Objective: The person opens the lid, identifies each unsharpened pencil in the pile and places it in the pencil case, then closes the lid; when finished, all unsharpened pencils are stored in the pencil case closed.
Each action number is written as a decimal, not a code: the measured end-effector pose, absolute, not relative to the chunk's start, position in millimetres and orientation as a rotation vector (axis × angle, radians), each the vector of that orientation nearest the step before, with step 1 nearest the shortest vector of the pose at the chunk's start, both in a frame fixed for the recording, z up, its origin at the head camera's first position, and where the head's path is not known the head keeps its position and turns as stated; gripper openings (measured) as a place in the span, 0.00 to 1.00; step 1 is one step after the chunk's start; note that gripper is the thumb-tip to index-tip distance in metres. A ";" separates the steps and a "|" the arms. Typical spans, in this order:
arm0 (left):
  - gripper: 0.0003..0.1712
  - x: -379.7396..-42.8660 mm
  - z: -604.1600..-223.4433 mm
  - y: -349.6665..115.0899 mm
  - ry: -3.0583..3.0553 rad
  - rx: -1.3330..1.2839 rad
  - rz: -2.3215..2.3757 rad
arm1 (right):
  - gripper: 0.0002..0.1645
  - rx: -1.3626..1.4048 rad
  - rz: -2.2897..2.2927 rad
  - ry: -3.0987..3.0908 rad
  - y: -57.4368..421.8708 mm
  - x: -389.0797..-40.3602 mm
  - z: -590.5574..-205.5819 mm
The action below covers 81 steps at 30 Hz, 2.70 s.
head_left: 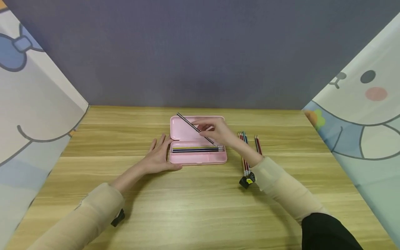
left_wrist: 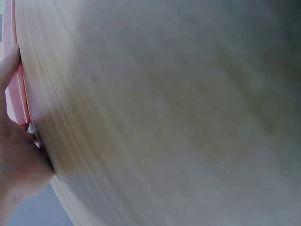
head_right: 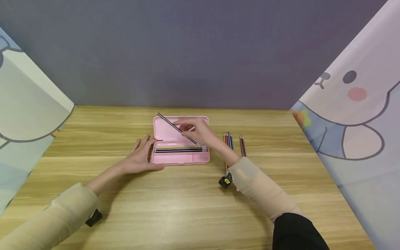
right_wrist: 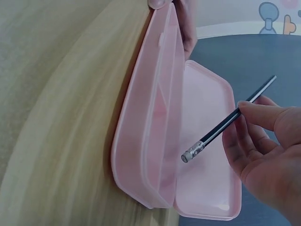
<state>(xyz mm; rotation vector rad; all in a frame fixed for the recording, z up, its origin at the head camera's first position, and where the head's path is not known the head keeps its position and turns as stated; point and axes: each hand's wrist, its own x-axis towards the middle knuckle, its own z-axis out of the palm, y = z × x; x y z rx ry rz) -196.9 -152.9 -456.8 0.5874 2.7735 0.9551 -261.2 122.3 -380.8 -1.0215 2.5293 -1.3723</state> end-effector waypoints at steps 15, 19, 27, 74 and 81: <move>0.59 -196.3 -454.3 -152.3 2.757 0.571 0.934 | 0.20 -1.030 -1.205 2.502 116.4 -264.0 -394.5; 0.59 -196.2 -453.7 -151.8 2.756 0.574 0.936 | 0.20 -1.056 -1.158 2.496 115.7 -264.5 -397.5; 0.58 -197.1 -455.8 -152.6 2.754 0.573 0.942 | 0.19 -1.096 -1.086 2.517 115.7 -263.5 -402.4; 0.57 -191.6 -455.7 -153.0 2.757 0.600 1.007 | 0.21 -1.083 -0.827 2.746 117.2 -251.5 -413.1; 0.57 -192.5 -458.5 -152.8 2.751 0.585 0.982 | 0.18 -1.056 -0.953 2.724 126.8 -247.9 -411.0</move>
